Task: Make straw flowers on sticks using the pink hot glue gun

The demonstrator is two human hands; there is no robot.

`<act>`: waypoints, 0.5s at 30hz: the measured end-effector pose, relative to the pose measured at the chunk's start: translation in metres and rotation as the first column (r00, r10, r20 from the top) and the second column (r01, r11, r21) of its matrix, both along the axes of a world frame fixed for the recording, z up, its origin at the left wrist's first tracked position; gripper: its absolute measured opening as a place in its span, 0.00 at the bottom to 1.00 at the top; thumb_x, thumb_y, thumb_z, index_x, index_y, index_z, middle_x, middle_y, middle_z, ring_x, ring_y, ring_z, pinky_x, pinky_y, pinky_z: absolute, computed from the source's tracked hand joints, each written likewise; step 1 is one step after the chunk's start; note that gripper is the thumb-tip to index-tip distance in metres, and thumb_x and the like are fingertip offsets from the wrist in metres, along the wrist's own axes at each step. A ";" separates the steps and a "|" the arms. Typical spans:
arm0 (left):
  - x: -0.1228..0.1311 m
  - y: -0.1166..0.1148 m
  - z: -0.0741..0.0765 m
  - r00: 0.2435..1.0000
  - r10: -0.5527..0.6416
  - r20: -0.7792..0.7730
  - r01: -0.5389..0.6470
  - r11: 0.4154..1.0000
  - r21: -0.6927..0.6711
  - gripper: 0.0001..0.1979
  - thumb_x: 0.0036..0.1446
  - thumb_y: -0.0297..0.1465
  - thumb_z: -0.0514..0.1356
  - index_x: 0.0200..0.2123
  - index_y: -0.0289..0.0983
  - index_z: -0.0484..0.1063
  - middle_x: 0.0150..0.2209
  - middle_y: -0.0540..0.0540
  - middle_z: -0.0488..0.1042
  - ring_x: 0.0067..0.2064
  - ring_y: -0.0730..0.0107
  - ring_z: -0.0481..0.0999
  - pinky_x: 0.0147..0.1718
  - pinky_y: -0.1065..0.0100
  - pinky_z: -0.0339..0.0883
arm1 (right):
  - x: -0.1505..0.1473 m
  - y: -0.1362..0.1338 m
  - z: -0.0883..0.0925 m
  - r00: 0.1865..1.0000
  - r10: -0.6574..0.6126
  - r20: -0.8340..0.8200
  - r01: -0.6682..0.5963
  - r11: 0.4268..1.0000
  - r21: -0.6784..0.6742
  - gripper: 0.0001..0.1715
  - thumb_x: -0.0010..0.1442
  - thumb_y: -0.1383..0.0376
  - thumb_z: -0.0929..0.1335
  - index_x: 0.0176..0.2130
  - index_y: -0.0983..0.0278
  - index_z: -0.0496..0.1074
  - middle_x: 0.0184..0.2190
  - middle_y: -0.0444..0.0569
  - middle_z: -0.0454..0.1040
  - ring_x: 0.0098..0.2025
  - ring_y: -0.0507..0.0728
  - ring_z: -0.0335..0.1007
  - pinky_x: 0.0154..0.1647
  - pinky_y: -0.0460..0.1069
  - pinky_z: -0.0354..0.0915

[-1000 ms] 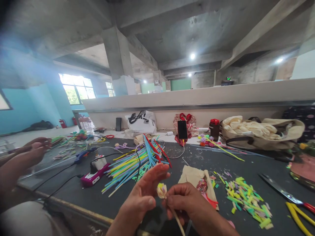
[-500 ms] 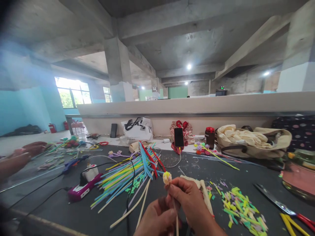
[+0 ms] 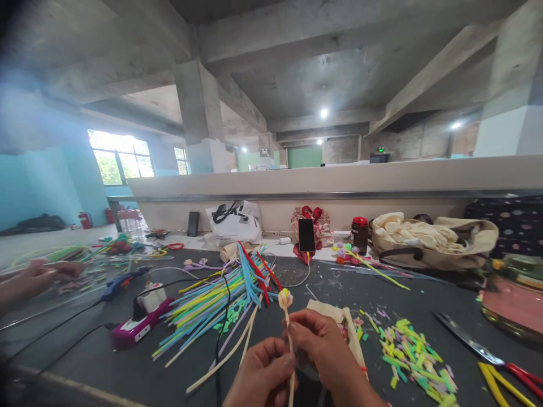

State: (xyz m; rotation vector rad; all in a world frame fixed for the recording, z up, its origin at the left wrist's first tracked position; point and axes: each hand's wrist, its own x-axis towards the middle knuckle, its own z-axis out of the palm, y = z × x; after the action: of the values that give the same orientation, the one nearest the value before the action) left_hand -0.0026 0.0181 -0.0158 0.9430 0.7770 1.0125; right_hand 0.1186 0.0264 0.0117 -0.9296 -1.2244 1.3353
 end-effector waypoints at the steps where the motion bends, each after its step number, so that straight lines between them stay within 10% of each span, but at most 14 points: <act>1: -0.001 0.000 0.000 1.000 0.003 -0.002 -0.003 1.000 0.002 0.20 0.32 0.43 0.66 0.20 0.35 0.63 0.11 0.53 0.67 0.09 0.85 0.55 0.09 0.78 0.38 | 0.001 0.000 -0.001 1.000 -0.006 0.018 0.006 1.000 0.012 0.16 0.46 0.57 0.71 0.26 0.69 0.70 0.14 0.38 0.63 0.12 0.42 0.49 0.13 0.40 0.43; 15: -0.003 -0.010 0.022 0.960 0.270 0.067 -0.266 0.962 -0.064 0.14 0.34 0.33 0.68 0.27 0.36 0.73 0.16 0.55 0.69 0.18 0.80 0.65 0.16 0.80 0.57 | -0.008 -0.016 0.006 0.987 -0.123 0.100 0.121 0.992 0.034 0.03 0.43 0.69 0.66 0.20 0.67 0.68 0.12 0.36 0.60 0.14 0.44 0.51 0.15 0.41 0.49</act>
State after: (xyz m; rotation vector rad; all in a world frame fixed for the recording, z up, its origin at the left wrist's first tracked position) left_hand -0.0053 0.0083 0.0063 0.7607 0.8804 1.2500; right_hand 0.1107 0.0101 0.0176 -1.0472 -1.2398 1.1838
